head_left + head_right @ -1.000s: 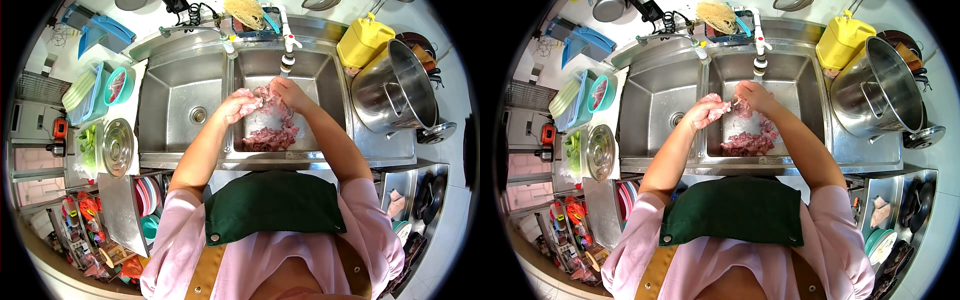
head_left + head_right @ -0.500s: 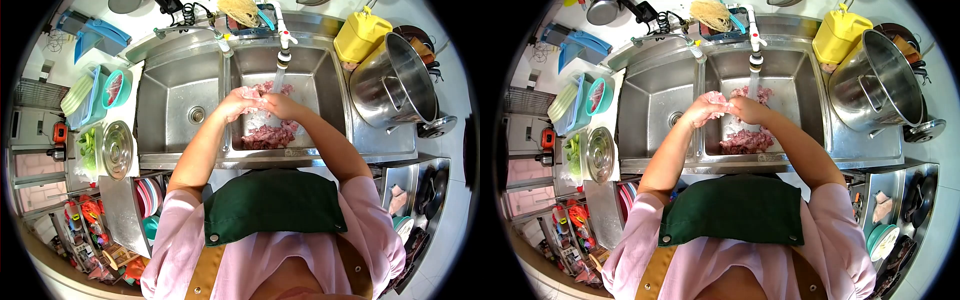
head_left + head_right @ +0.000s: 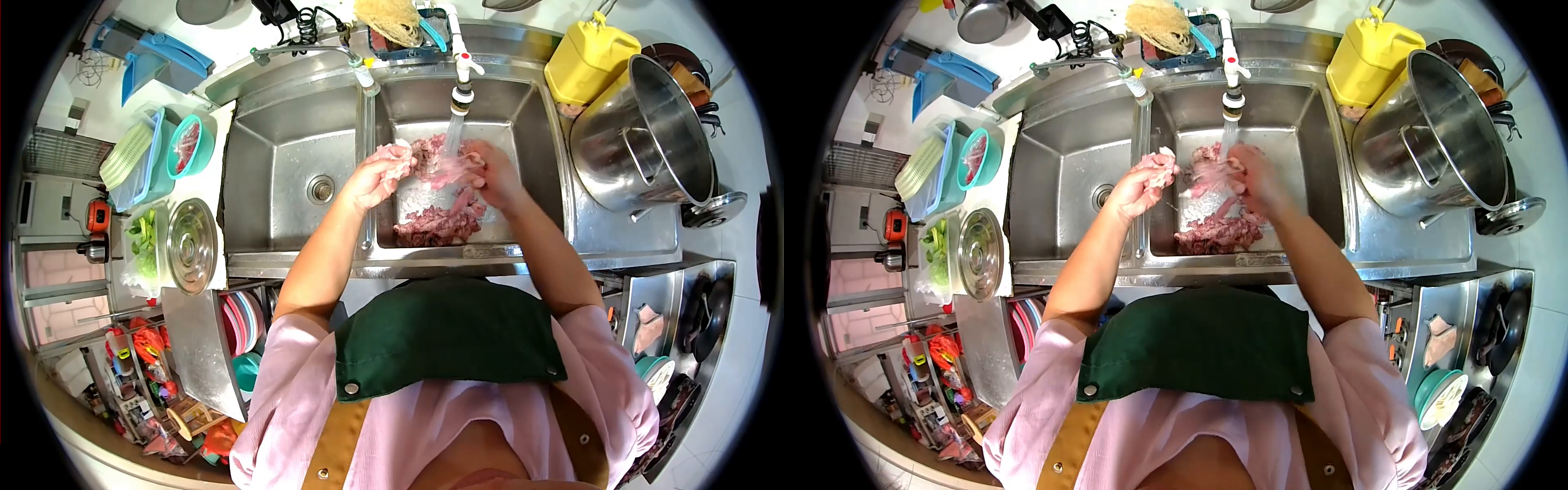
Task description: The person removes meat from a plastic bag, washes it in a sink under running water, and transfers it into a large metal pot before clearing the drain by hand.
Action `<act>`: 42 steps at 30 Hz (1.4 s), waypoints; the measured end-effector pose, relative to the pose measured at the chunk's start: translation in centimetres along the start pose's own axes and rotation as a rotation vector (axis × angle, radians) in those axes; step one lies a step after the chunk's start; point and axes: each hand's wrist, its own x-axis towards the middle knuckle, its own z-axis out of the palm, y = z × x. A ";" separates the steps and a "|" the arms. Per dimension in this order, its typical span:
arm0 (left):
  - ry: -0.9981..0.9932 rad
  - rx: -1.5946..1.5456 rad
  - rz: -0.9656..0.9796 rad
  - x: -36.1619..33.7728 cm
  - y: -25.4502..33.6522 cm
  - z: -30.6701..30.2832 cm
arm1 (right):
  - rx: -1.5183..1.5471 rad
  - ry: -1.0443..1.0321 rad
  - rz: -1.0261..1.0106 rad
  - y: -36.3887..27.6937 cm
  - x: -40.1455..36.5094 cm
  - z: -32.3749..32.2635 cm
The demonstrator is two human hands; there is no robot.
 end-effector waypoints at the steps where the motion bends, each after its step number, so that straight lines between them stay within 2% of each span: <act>1: 0.000 0.000 -0.003 -0.2 0.0 0.4 | 0.424 0.043 0.206 -1.1 -0.2 -0.3; 4: -0.026 0.081 -0.002 -0.6 -0.2 2.4 | 0.260 0.039 0.153 -0.5 0.2 -1.2; 5: -0.049 -0.022 -0.008 -0.4 -0.3 3.3 | 0.257 0.040 0.149 -0.8 0.1 -1.5; 7: -0.099 -0.121 -0.027 0.4 -0.4 3.3 | 0.046 -0.012 0.290 -3.4 -0.1 -0.9; 8: -0.098 -0.122 -0.028 0.7 -0.7 3.2 | 0.047 -0.011 0.291 -2.9 0.1 -1.0; 12: -0.029 0.021 0.001 1.5 -1.8 4.1 | -0.035 0.000 0.233 -1.3 1.3 -1.0; 13: -0.005 0.155 0.017 1.5 -2.0 4.6 | -0.090 0.001 0.215 -1.5 1.5 -0.5; 14: 0.018 0.288 0.033 1.6 -2.1 5.3 | -0.090 0.004 0.213 -1.9 1.5 -0.1; 16: 0.053 0.338 0.007 1.7 -2.3 6.7 | -0.120 0.025 0.317 -4.0 1.0 1.5; 18: 0.031 0.818 0.042 2.3 -2.5 7.0 | -0.002 0.021 0.314 -3.5 1.3 1.6; 19: 0.028 0.866 0.145 2.2 -2.7 7.6 | 0.116 0.016 0.307 -3.3 1.4 1.6; 23: -0.011 0.792 0.118 2.8 -3.4 6.6 | 0.195 -0.067 0.265 -4.0 1.4 1.5; 25: -0.011 1.041 0.163 3.2 -3.5 5.6 | -0.074 -0.058 0.283 -3.9 1.5 1.1; 26: -0.010 1.041 0.162 3.1 -3.6 4.9 | -0.073 -0.059 0.284 -3.3 1.7 0.5; 28: 0.077 0.873 0.067 1.8 -2.5 5.8 | -0.764 -0.194 0.032 -2.0 1.7 -0.2; 29: 0.092 0.863 -0.028 1.9 -2.4 4.6 | -0.762 -0.193 0.034 -1.4 1.7 -0.4; 30: 0.090 0.862 -0.031 1.5 -2.2 4.6 | -0.950 -0.230 -0.078 -1.3 1.5 0.0; 31: 0.051 0.733 -0.077 1.0 -2.0 4.8 | -1.136 -0.267 -0.193 -1.3 1.4 0.1; 33: 0.022 0.539 -0.152 0.5 -1.6 4.8 | -1.122 -0.222 -0.220 -1.0 1.5 -0.2; 35: 0.033 0.474 -0.157 0.1 -1.5 5.1 | -1.106 -0.182 -0.253 -0.9 1.6 -0.2; 37: 0.040 0.403 -0.154 -0.6 -1.3 5.4 | -0.529 -0.158 -0.033 -1.4 1.1 0.7; 38: 0.040 0.402 -0.153 -0.5 -1.3 5.1 | -0.529 -0.159 -0.032 -1.8 0.7 1.2; 40: -0.038 0.408 -0.174 -0.5 -1.0 4.5 | 0.225 0.101 0.326 -2.6 0.2 2.3; 42: -0.004 0.440 -0.137 -0.5 -1.2 4.5 | 0.327 0.064 0.276 -1.6 0.5 2.4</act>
